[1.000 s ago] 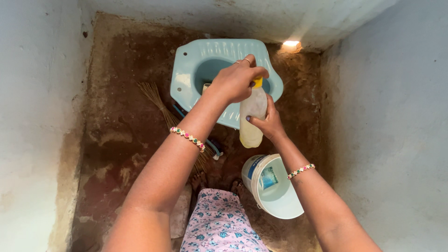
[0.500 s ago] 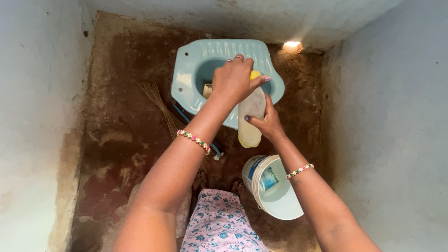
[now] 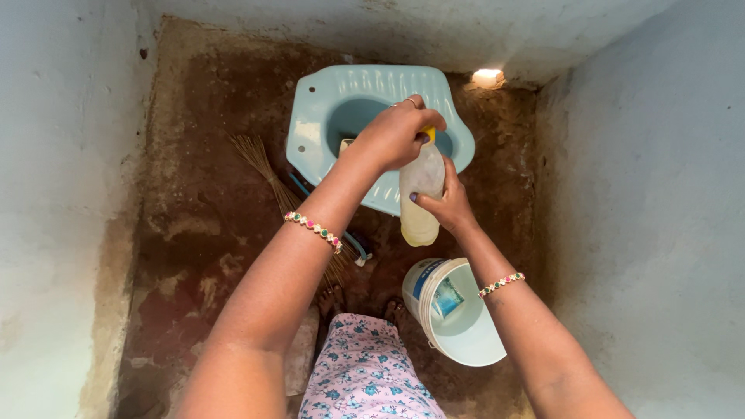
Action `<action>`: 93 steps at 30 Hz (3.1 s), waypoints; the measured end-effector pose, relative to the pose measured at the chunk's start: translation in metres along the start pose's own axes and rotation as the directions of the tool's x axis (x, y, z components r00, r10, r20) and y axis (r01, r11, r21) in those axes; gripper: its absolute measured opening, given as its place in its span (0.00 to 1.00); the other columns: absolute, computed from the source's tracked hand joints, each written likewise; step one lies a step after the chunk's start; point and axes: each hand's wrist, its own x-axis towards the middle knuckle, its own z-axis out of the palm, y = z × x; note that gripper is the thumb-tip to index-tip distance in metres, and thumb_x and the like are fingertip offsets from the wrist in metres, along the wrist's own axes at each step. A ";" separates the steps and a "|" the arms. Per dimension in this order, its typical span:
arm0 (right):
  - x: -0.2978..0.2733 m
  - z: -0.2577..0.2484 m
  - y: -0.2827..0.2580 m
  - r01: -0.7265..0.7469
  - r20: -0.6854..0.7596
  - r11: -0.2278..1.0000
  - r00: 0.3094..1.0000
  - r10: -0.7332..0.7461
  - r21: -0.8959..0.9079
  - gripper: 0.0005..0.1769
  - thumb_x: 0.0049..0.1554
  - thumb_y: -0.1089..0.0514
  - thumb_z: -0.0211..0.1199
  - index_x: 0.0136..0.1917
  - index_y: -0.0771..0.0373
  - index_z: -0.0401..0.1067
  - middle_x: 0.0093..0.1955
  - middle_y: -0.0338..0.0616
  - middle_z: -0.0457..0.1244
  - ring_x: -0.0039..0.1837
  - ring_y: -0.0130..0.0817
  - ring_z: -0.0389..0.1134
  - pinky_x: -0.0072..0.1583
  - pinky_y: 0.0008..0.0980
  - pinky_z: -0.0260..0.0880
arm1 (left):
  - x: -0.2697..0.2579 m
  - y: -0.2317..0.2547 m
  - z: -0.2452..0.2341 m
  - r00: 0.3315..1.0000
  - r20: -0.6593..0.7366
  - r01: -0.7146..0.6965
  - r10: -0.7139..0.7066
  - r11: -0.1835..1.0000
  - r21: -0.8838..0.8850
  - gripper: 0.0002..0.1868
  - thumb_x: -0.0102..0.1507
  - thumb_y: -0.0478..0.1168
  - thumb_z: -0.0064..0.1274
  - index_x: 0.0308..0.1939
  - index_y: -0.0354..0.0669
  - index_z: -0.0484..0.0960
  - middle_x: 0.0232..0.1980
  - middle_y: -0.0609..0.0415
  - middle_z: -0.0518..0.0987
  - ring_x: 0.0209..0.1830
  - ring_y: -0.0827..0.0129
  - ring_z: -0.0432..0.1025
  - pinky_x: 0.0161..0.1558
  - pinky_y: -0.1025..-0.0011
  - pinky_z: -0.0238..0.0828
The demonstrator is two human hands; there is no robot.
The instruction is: The person pours liquid from a plastic bottle into a squat toilet and then scrubs the interior with a long-handled brush. The person uses both hands to hold and maneuver the brush while scrubbing the bowl.
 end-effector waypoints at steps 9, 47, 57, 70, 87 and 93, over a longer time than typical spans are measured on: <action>0.001 0.003 -0.001 -0.006 0.023 0.999 1.000 0.005 0.042 0.50 0.45 0.58 0.71 0.77 0.60 0.54 0.66 0.47 0.64 0.66 0.34 0.67 0.68 0.37 0.67 | 0.000 0.011 0.001 0.982 -0.102 0.175 -0.160 0.971 0.163 0.20 0.66 0.57 0.59 0.48 0.47 0.80 0.52 0.49 0.79 0.51 0.50 0.77 0.50 0.54 0.74; -0.003 0.001 0.003 -0.002 0.018 0.996 1.000 0.000 0.093 0.49 0.47 0.59 0.72 0.77 0.61 0.54 0.66 0.46 0.64 0.67 0.34 0.66 0.68 0.36 0.66 | -0.002 0.008 0.001 0.995 -0.084 0.047 -0.048 0.999 -0.014 0.22 0.60 0.48 0.60 0.57 0.47 0.81 0.57 0.42 0.76 0.54 0.45 0.75 0.50 0.53 0.72; -0.002 -0.004 0.004 0.018 0.032 1.000 0.999 -0.017 -0.019 0.49 0.45 0.58 0.72 0.77 0.61 0.54 0.65 0.47 0.65 0.66 0.35 0.67 0.67 0.37 0.68 | 0.001 -0.002 0.004 0.994 -0.064 0.092 -0.090 0.995 0.026 0.17 0.59 0.48 0.64 0.47 0.45 0.83 0.48 0.45 0.80 0.49 0.47 0.76 0.50 0.54 0.72; -0.007 -0.017 0.036 -0.037 -0.035 0.999 0.999 0.038 0.024 0.47 0.47 0.58 0.72 0.75 0.62 0.55 0.66 0.49 0.64 0.67 0.37 0.67 0.67 0.38 0.68 | -0.007 -0.031 0.004 0.912 -0.340 0.177 -0.231 0.967 -0.182 0.19 0.64 0.50 0.60 0.49 0.38 0.80 0.45 0.42 0.84 0.44 0.50 0.79 0.44 0.57 0.75; 0.040 -0.098 0.047 -0.382 -0.161 0.914 0.919 0.359 -0.139 0.45 0.45 0.52 0.69 0.73 0.66 0.59 0.62 0.55 0.66 0.60 0.46 0.70 0.60 0.42 0.73 | -0.115 -0.065 0.129 0.766 -0.054 0.454 -0.640 0.599 -0.659 0.15 0.67 0.45 0.57 0.54 0.42 0.80 0.36 0.59 0.78 0.31 0.77 0.70 0.34 0.77 0.69; 0.057 -0.103 0.026 -0.443 -0.213 0.862 0.892 0.398 -0.245 0.42 0.46 0.53 0.70 0.69 0.70 0.60 0.60 0.58 0.66 0.58 0.48 0.70 0.57 0.45 0.73 | -0.151 -0.071 0.186 0.780 -0.024 0.337 -0.625 0.453 -0.825 0.13 0.66 0.39 0.58 0.53 0.39 0.79 0.34 0.62 0.77 0.29 0.80 0.67 0.32 0.79 0.66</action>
